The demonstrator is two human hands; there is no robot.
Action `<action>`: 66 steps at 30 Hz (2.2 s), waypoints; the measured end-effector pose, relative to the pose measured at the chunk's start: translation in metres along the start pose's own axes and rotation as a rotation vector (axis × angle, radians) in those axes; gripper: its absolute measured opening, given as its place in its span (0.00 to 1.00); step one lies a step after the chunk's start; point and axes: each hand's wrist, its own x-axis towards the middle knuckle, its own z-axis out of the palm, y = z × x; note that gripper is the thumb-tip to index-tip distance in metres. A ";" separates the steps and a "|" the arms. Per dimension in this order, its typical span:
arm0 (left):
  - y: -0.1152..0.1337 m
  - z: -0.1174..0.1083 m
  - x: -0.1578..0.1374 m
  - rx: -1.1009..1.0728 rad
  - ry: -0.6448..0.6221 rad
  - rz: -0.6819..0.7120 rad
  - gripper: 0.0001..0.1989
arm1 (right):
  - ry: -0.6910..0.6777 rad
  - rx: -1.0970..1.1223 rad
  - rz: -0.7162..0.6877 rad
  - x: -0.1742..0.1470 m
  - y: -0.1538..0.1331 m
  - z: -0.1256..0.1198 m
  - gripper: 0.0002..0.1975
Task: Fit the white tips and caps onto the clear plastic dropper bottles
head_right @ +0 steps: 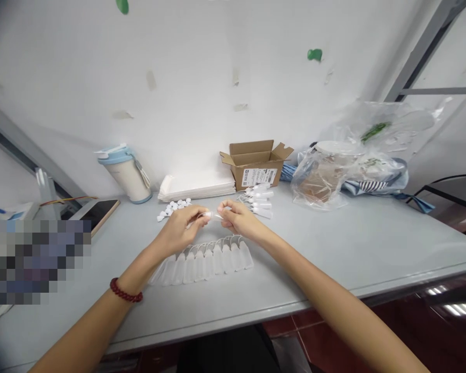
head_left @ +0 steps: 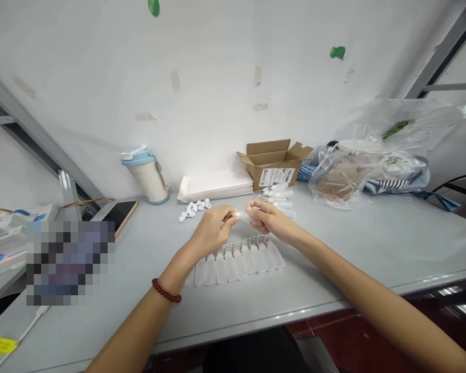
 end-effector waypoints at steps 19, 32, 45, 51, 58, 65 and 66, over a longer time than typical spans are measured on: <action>-0.075 -0.067 -0.004 0.520 -0.023 -0.459 0.08 | 0.399 -0.819 -0.172 0.002 -0.012 -0.050 0.04; -0.094 -0.061 -0.007 0.500 -0.112 -0.560 0.02 | 0.414 -1.114 -0.026 -0.003 -0.008 -0.105 0.05; -0.086 -0.052 -0.002 0.489 0.087 -0.478 0.06 | 0.388 -1.113 0.011 0.000 -0.004 -0.103 0.07; -0.071 -0.045 0.007 0.335 0.176 -0.509 0.08 | 0.265 -1.231 0.034 -0.001 0.001 -0.106 0.13; -0.043 -0.030 0.016 0.230 0.170 -0.427 0.07 | 0.238 -1.301 0.108 -0.001 -0.001 -0.102 0.07; -0.050 -0.021 0.006 -0.129 0.285 -0.457 0.10 | 0.224 -1.322 0.154 -0.003 0.003 -0.104 0.07; -0.050 -0.022 0.005 -0.187 0.296 -0.471 0.11 | 0.226 -1.314 0.147 -0.003 0.002 -0.103 0.07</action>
